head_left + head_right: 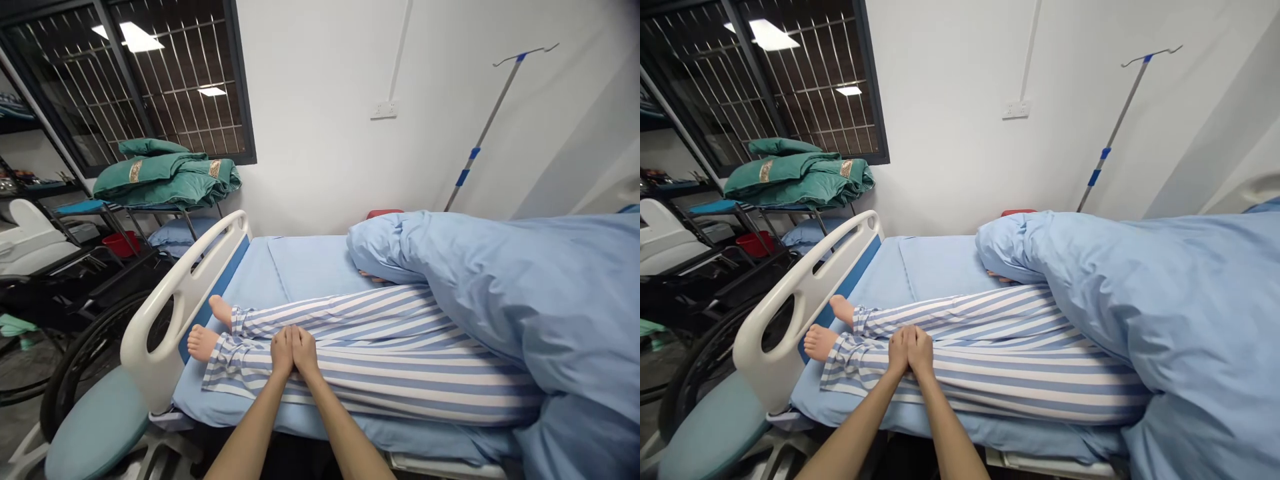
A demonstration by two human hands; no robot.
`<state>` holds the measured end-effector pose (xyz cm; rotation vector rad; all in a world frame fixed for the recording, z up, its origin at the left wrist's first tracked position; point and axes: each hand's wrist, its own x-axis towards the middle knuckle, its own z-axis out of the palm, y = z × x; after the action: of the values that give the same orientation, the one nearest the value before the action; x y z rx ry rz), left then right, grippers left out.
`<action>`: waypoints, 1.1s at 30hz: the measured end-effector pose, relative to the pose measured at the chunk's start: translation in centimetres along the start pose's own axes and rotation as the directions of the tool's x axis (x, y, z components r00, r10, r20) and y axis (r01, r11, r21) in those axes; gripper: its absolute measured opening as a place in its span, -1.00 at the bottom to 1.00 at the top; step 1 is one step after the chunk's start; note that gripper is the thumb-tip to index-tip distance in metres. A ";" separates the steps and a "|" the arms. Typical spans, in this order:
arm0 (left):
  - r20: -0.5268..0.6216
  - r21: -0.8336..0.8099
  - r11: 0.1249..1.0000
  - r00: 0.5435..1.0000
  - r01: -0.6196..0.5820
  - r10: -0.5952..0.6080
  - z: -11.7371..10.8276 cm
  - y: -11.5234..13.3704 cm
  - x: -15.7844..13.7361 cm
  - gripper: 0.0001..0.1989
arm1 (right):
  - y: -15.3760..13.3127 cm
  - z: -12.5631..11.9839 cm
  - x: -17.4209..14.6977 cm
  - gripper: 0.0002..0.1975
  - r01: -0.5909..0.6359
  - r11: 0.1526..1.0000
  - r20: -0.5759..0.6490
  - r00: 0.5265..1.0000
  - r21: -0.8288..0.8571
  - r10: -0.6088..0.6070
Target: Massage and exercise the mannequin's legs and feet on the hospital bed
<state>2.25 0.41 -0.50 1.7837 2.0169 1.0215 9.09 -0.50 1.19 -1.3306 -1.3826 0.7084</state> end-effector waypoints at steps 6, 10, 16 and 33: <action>0.040 0.060 0.998 0.999 -0.004 0.001 0.0 0.1 -0.2 -0.76 | 0.1 0.2 0.0 -0.66 0.006 1.000 -0.006 1.000 -0.023 -0.006; 0.067 0.101 0.995 0.998 -0.027 0.020 -0.1 0.2 -0.3 -0.78 | 0.2 0.2 -0.1 -0.64 -0.004 0.999 -0.016 1.000 -0.050 0.003; 0.094 0.124 0.992 0.995 -0.030 0.018 -0.2 0.5 -0.2 -0.75 | 0.2 0.2 -0.1 -0.62 -0.005 0.998 -0.021 1.000 -0.061 0.004; 0.081 0.073 0.996 0.995 0.059 -0.065 -1.0 1.0 -0.3 -0.70 | -0.3 -0.2 0.6 -0.60 -0.035 0.993 0.021 0.999 -0.110 0.038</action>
<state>2.51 -0.20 0.80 1.7557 2.0671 0.8537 9.23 -0.07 1.65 -1.4412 -1.4364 0.6825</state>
